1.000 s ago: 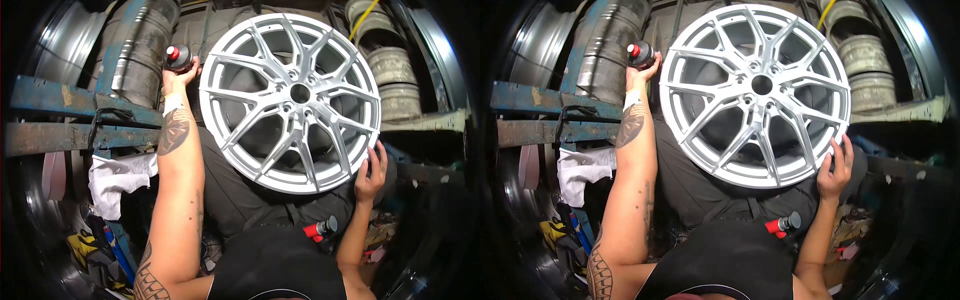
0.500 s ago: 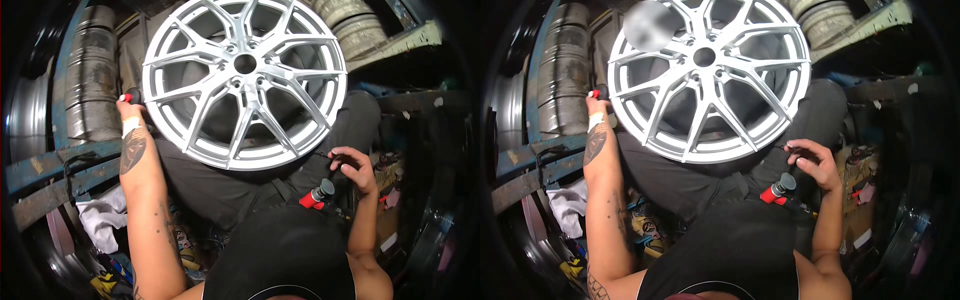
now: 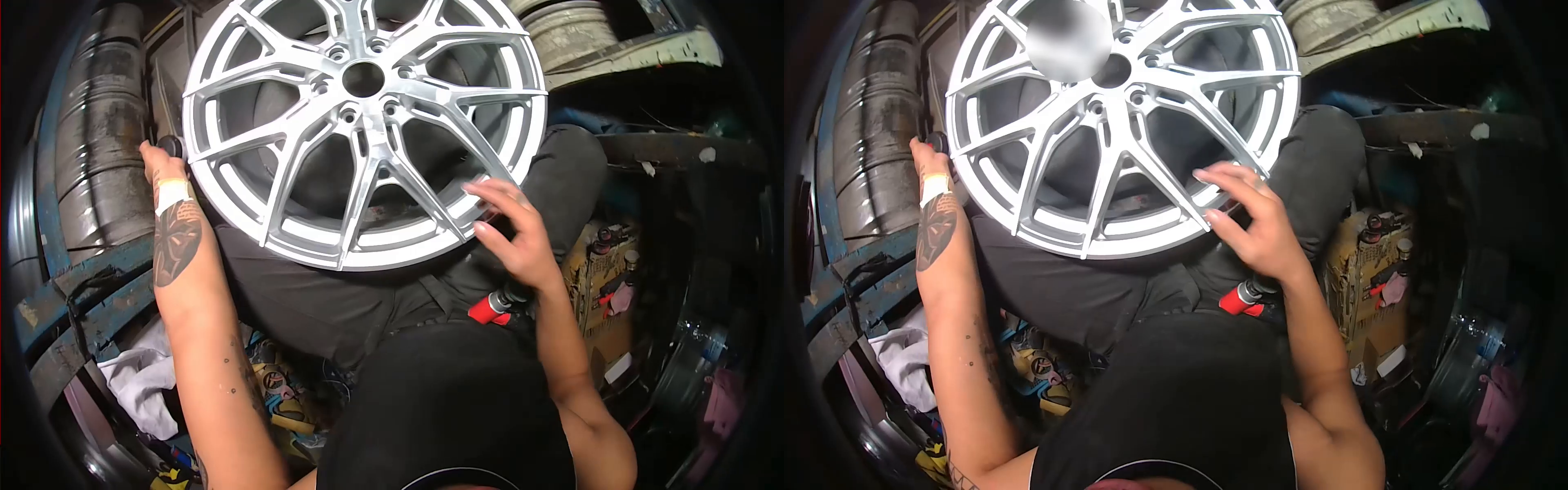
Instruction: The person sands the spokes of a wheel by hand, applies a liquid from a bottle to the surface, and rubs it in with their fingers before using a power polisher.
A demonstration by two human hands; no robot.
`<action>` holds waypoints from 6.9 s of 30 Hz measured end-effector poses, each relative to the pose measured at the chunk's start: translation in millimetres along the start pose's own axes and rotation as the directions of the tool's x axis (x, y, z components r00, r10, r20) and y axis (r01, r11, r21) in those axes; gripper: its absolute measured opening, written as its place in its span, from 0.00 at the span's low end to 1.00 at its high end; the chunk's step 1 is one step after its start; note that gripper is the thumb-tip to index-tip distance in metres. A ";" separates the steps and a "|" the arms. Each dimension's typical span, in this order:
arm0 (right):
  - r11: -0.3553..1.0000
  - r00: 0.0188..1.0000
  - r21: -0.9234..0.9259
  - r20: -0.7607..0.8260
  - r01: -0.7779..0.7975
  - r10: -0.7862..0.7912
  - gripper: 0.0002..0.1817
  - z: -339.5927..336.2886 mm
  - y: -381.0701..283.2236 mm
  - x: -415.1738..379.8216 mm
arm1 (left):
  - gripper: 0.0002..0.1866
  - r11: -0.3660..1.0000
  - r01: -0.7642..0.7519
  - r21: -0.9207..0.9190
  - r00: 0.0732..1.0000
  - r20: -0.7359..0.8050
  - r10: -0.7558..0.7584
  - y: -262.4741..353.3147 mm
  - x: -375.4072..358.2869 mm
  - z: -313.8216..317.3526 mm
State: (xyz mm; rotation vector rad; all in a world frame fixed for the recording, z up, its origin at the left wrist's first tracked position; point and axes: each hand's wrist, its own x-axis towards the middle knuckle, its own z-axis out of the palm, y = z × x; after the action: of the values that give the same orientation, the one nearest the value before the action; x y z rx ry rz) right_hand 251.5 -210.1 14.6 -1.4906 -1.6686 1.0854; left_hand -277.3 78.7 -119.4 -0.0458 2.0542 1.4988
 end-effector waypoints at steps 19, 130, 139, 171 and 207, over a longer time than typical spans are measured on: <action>0.401 0.963 -0.883 0.171 0.243 -0.207 0.29 58.5 9.4 71.7 | 0.42 0.986 0.005 -0.167 0.998 -0.055 -0.014 12.6 -31.9 3.6; 0.832 0.877 -0.504 0.263 -0.231 0.403 0.22 16.1 -52.8 103.4 | 0.21 0.575 0.672 0.466 -0.280 0.879 -0.385 -112.1 -374.0 -46.9; 0.871 0.895 -0.434 0.257 -0.230 0.364 0.21 22.8 -54.0 103.0 | 0.25 0.558 0.692 0.457 -0.260 0.880 -0.398 -115.4 -377.5 -48.3; 0.806 0.848 -0.460 0.183 -0.373 0.497 0.23 27.7 -76.4 92.3 | 0.24 0.662 0.577 0.478 -0.259 0.876 -0.407 -120.1 -378.8 -51.2; 0.851 0.815 -0.209 0.249 -0.482 0.523 0.13 17.0 -47.8 91.4 | 0.32 0.668 0.483 0.567 -0.345 0.824 -0.450 -107.8 -375.1 -50.9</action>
State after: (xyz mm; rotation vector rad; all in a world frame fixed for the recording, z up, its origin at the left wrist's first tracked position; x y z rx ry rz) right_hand 201.3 -123.3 43.9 -2.0174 -1.6021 1.5701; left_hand 48.9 -120.0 -24.3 0.1484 0.4450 0.4547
